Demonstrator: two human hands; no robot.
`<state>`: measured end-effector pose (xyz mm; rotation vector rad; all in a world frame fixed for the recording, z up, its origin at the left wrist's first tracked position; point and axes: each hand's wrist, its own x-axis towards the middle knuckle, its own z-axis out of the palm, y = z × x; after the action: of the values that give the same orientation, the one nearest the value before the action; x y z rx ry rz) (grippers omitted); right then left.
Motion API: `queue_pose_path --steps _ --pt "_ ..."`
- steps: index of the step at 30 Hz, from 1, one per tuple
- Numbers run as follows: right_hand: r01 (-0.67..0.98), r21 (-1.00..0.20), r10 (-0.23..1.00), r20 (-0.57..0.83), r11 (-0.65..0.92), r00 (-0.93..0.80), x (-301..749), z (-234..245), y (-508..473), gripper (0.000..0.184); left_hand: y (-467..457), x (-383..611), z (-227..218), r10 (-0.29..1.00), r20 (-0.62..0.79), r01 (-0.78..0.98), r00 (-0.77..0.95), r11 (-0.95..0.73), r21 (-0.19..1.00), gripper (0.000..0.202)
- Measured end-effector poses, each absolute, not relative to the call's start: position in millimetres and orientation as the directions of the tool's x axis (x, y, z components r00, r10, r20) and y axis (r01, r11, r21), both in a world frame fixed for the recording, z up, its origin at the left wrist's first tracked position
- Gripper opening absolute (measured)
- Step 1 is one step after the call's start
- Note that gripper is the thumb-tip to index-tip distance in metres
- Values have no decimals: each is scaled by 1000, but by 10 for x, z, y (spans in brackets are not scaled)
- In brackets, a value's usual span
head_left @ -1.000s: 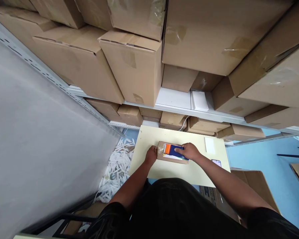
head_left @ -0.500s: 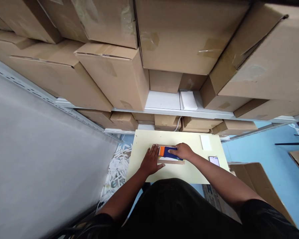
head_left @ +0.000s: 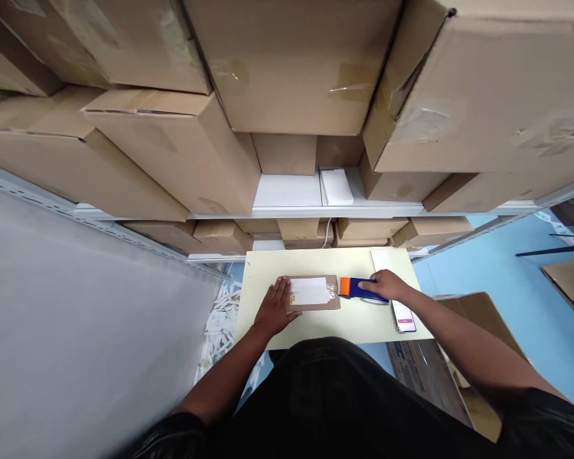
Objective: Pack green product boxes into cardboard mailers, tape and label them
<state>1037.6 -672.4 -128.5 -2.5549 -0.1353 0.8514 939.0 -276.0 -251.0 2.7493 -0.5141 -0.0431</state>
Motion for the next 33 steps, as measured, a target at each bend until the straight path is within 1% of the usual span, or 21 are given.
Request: queue_pose_path --steps 2,4,7,11,17,19,23,25,27,29,33 --pt "-100 -433 180 -559 -896 810 10319 -1288 -7038 64 -2761 9393 -2517 -354 31 -343 935 -875 342 105" --pt "-121 -434 164 -562 -893 811 10278 -1294 -7244 64 -2762 9394 -2519 -355 38 -345 934 -869 355 105" --pt "-66 -411 189 -548 -909 815 10280 -1342 -7357 65 -2766 9393 -2510 -354 52 -347 934 -860 374 105" --pt "-4 -322 183 -547 -947 817 10378 -1543 -7273 64 -2776 9389 -2493 -352 42 -342 935 -867 362 105" --pt "9 -297 195 -605 -955 772 10528 -1962 -6900 67 -2800 9381 -2496 -352 30 -341 936 -877 338 106" --pt "-52 -305 169 -653 -951 738 10576 -2060 -6766 68 -2806 9379 -2495 -348 34 -337 937 -872 356 107" --pt "-234 -216 10 -755 -948 656 10569 -2190 -6589 69 -2810 9373 -2486 -345 31 -330 938 -861 387 106" --pt "-306 -216 -34 -765 -927 643 10470 -2223 -6556 69 -2810 9367 -2484 -341 20 -322 940 -864 387 106" --pt "-337 -251 -40 -747 -907 663 10310 -2230 -6566 68 -2811 9362 -2485 -338 15 -317 941 -866 388 105" --pt "-353 -275 -65 -700 -894 711 10114 -2212 -6619 68 -2812 9365 -2487 -338 20 -317 941 -860 400 104" --pt "-441 -314 -183 -601 -841 778 9708 -2187 -6750 69 -2799 9380 -2480 -344 41 -323 938 -826 461 107"
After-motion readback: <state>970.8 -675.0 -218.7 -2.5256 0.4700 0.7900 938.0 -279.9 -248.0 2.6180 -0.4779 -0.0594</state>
